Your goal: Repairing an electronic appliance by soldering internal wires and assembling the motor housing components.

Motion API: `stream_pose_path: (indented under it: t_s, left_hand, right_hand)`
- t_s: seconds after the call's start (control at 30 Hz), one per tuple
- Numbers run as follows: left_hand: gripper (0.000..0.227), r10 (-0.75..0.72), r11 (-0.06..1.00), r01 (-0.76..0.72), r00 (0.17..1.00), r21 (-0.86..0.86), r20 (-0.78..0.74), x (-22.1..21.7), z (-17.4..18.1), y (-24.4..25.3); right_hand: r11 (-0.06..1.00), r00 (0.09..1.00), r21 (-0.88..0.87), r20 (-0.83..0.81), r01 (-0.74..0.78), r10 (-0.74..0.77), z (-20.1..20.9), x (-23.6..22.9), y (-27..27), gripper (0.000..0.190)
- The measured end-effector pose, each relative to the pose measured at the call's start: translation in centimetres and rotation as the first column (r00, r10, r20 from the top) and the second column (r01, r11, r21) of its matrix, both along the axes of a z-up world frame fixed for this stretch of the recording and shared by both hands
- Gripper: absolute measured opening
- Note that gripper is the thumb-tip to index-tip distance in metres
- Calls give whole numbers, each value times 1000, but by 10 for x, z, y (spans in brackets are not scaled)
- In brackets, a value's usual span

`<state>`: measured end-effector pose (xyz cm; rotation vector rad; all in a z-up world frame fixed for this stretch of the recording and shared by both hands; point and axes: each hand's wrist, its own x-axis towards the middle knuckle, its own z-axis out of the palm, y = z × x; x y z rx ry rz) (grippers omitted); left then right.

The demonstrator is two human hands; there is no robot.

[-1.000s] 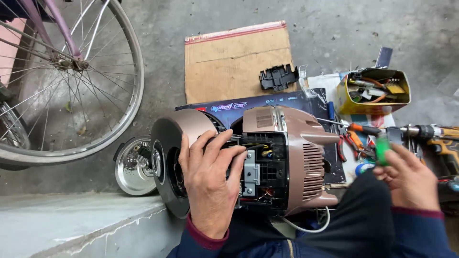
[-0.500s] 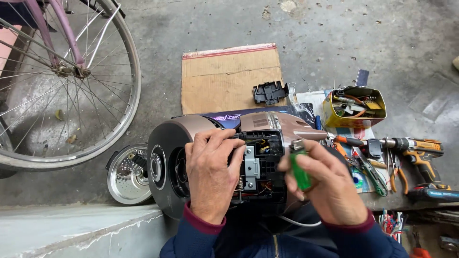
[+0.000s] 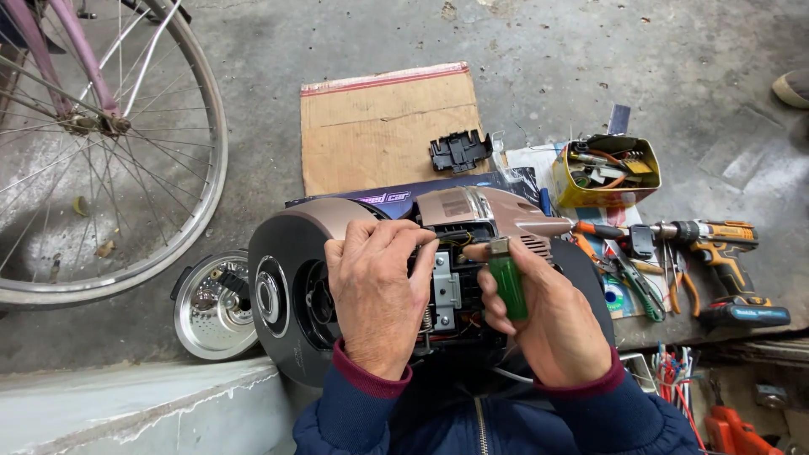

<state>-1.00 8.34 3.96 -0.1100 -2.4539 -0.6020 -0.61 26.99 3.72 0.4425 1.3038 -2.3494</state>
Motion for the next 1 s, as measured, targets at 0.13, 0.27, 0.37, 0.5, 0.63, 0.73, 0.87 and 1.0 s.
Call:
stream_pose_path:
  t_s: [0.13,0.27,0.37,0.5,0.63,0.73,0.87,1.0]
  left_hand:
    - [5,-12,1000,12,1000,7,-7,1,0,-3]
    - [6,-17,1000,17,1000,7,-22,1,-1,-2]
    - [5,-16,1000,16,1000,22,-20,2,-2,-5]
    - [6,-24,999,24,1000,32,-9,7,-1,-7]
    - [7,-91,985,85,995,150,33,8,-8,-11]
    - [8,-97,984,92,995,155,25,9,-7,-11]
    - [9,-63,992,66,997,108,-36,9,-1,-7]
    - [10,-40,997,43,997,58,-59,9,0,-6]
  right_hand:
    - [998,998,33,-10,56,-55,5,14,-3,34]
    - [991,997,121,-55,56,-49,-2,22,-10,15]
    - [944,996,327,55,50,-72,8,14,-26,34]
    - [838,986,539,80,78,-144,14,3,-41,67]
    - [829,989,544,-19,131,-144,-4,-1,-40,58]
    - [834,984,534,20,138,-175,-1,-5,-44,45]
    - [672,988,732,-11,114,-156,21,-7,-57,37]
    - [556,996,830,9,44,-92,29,-10,-62,33]
